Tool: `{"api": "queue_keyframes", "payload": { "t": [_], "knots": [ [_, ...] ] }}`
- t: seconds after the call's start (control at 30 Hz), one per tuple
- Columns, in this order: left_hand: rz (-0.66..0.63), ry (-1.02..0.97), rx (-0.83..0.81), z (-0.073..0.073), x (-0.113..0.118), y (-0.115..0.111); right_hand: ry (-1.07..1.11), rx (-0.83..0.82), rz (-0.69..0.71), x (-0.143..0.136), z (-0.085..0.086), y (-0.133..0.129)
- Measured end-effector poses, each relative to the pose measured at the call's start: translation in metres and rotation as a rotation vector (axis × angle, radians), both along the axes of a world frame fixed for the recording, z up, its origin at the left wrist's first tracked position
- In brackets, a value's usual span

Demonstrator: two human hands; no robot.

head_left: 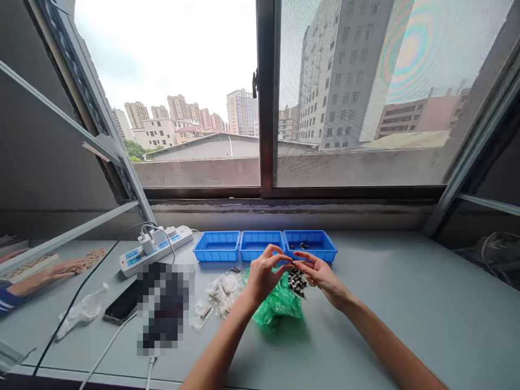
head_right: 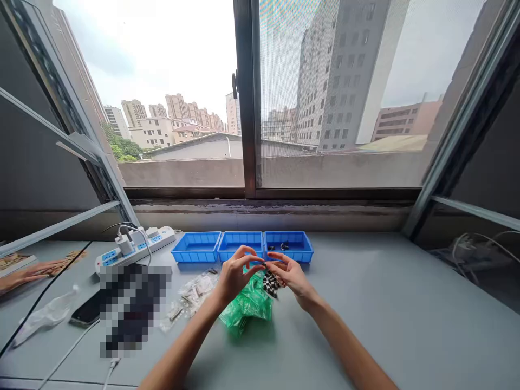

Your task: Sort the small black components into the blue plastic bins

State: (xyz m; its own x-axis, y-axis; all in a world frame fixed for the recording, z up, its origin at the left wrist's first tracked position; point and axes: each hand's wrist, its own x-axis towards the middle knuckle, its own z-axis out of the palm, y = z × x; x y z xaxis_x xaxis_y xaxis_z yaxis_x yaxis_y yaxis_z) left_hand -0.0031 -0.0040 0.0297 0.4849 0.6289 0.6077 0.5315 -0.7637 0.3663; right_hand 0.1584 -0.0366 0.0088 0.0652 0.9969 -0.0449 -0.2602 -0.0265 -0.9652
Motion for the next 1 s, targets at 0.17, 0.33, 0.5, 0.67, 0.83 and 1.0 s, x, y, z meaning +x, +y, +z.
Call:
{"api": "queue_keyframes", "payload": {
  "t": [0.17, 0.33, 0.5, 0.67, 0.83, 1.0],
  "knots": [
    [-0.037, -0.034, -0.022, 0.001, 0.002, 0.000, -0.009, -0.029, 0.092, -0.002, 0.009, -0.006],
    [-0.021, -0.041, -0.034, -0.001, 0.001, 0.003, -0.029, -0.018, 0.120, -0.007, 0.008, -0.003],
    [0.044, -0.027, -0.022, -0.001, -0.002, 0.006, -0.121, 0.002, 0.065, 0.004, 0.001, 0.008],
    [0.087, 0.017, 0.050, -0.001, -0.006, 0.011, -0.168, 0.038, -0.080, 0.022, 0.000, 0.015],
    [0.079, 0.113, 0.119, 0.000, -0.003, 0.009, -0.242, 0.124, -0.301, 0.035, -0.001, 0.022],
    [0.061, 0.167, 0.218, 0.004, 0.000, 0.005, -0.340, 0.178, -0.469, 0.045, 0.000, 0.026]
  ]
}}
